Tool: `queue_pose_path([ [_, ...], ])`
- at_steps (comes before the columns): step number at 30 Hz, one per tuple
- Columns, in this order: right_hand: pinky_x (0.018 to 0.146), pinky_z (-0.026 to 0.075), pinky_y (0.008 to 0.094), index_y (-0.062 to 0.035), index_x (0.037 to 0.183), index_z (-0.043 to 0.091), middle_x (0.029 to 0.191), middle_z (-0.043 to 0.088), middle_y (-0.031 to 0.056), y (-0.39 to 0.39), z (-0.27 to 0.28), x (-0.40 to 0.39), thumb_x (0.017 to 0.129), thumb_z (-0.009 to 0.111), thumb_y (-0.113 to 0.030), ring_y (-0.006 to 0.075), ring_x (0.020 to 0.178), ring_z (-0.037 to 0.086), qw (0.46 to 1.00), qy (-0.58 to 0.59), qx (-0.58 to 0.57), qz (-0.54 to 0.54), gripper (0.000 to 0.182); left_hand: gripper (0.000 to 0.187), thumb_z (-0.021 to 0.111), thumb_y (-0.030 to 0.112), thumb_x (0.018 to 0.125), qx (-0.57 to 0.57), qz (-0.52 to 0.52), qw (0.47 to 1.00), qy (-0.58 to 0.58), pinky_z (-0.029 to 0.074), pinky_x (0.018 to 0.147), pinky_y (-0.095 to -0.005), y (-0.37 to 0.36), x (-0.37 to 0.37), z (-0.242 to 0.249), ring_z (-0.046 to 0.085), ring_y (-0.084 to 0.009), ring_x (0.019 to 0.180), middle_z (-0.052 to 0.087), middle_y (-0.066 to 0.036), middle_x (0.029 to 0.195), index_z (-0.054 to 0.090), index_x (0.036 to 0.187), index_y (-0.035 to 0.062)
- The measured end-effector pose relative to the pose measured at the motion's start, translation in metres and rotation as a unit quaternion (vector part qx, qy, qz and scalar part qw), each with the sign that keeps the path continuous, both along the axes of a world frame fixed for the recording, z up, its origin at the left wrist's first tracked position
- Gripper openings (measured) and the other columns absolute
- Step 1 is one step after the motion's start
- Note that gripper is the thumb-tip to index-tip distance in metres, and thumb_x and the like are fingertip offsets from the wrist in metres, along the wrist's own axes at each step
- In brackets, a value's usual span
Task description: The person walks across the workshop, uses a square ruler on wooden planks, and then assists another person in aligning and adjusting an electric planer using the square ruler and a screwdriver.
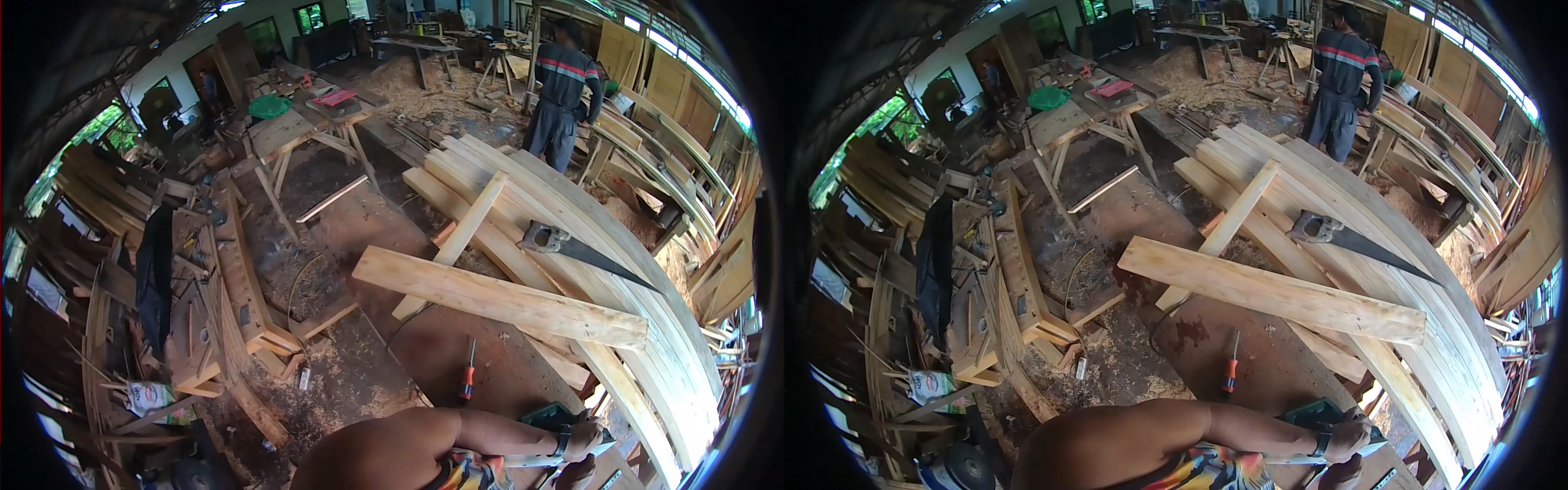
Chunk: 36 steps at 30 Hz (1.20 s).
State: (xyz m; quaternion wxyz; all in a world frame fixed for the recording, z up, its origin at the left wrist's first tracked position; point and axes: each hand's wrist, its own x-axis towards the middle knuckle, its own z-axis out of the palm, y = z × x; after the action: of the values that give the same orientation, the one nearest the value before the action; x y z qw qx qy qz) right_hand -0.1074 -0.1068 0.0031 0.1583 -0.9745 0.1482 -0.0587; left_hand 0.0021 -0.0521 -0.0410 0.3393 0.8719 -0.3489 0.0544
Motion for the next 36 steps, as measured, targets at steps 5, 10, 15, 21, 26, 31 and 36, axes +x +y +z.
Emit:
queue_pose_path([
  [5, 0.065, 0.048, 0.0417, -0.0011, 0.095, 0.058, 0.086, 0.064, 0.0177, -0.007, -0.013, -0.001, 0.084, 0.061, -0.027, 0.0335, 0.078, 0.062, 1.000, -0.010, 0.009, 0.019, 0.028, 0.014, 0.064, 0.012, 0.068, -0.146, 0.060, 0.980, -0.118, 0.043, 0.083, -0.0423, -0.011, 0.006, -0.021, 0.056, -0.0268, 0.084, 0.057, -0.014, 0.085, 0.056, 0.078, 0.0075],
  [10, 0.065, 0.048, 0.0413, -0.0015, 0.096, 0.058, 0.086, 0.065, 0.0171, -0.010, -0.015, 0.001, 0.085, 0.061, -0.027, 0.0328, 0.078, 0.062, 1.000, -0.016, 0.012, 0.021, 0.028, 0.017, 0.053, 0.021, 0.082, 0.021, 0.464, 0.880, -0.101, 0.040, 0.073, -0.0480, -0.116, -0.005, -0.095, 0.046, -0.0294, 0.077, 0.045, -0.009, 0.077, 0.044, 0.071, 0.0122],
  [15, 0.064, 0.048, 0.0408, -0.0019, 0.096, 0.059, 0.086, 0.065, 0.0165, -0.001, -0.007, -0.001, 0.085, 0.060, -0.027, 0.0322, 0.077, 0.062, 1.000, -0.018, 0.016, 0.020, 0.027, 0.015, 0.050, 0.018, 0.083, -0.333, 0.206, 0.920, -0.017, 0.042, 0.075, -0.0470, -0.082, -0.007, -0.081, 0.045, -0.0304, 0.076, 0.043, -0.009, 0.077, 0.043, 0.070, 0.0115],
  [21, 0.064, 0.049, 0.0403, -0.0023, 0.097, 0.059, 0.086, 0.065, 0.0157, -0.005, -0.008, 0.002, 0.086, 0.060, -0.027, 0.0314, 0.076, 0.062, 0.999, -0.025, 0.019, 0.017, 0.027, 0.009, 0.059, 0.017, 0.075, -0.145, 0.003, 0.986, 0.083, 0.044, 0.082, -0.0479, -0.011, 0.005, -0.010, 0.055, -0.0313, 0.090, 0.056, -0.014, 0.087, 0.053, 0.074, 0.0107],
  [26, 0.063, 0.049, 0.0399, -0.0027, 0.097, 0.060, 0.086, 0.065, 0.0151, -0.022, -0.032, 0.002, 0.086, 0.060, -0.027, 0.0308, 0.075, 0.063, 0.999, -0.032, 0.022, 0.016, 0.026, 0.013, 0.064, 0.017, 0.070, -0.035, -0.125, 0.985, 0.114, 0.045, 0.084, -0.0481, 0.028, 0.010, 0.028, 0.058, -0.0322, 0.096, 0.061, -0.016, 0.093, 0.057, 0.078, 0.0083],
  [31, 0.063, 0.049, 0.0394, -0.0031, 0.097, 0.060, 0.086, 0.066, 0.0145, -0.046, -0.066, 0.001, 0.087, 0.059, -0.027, 0.0302, 0.074, 0.063, 0.999, -0.038, 0.021, 0.022, 0.026, 0.017, 0.064, 0.014, 0.068, -0.015, -0.096, 0.993, 0.073, 0.046, 0.083, -0.0455, 0.047, 0.002, 0.050, 0.059, -0.0317, 0.094, 0.061, -0.017, 0.092, 0.059, 0.081, 0.0045],
  [36, 0.062, 0.049, 0.0390, -0.0035, 0.098, 0.061, 0.086, 0.066, 0.0139, -0.039, -0.054, 0.001, 0.087, 0.059, -0.027, 0.0296, 0.073, 0.063, 0.998, -0.047, 0.028, 0.042, 0.026, 0.022, 0.064, 0.011, 0.065, -0.009, -0.070, 0.996, 0.052, 0.048, 0.081, -0.0429, 0.057, -0.007, 0.066, 0.060, -0.0312, 0.091, 0.061, -0.018, 0.091, 0.060, 0.083, 0.0007],
])
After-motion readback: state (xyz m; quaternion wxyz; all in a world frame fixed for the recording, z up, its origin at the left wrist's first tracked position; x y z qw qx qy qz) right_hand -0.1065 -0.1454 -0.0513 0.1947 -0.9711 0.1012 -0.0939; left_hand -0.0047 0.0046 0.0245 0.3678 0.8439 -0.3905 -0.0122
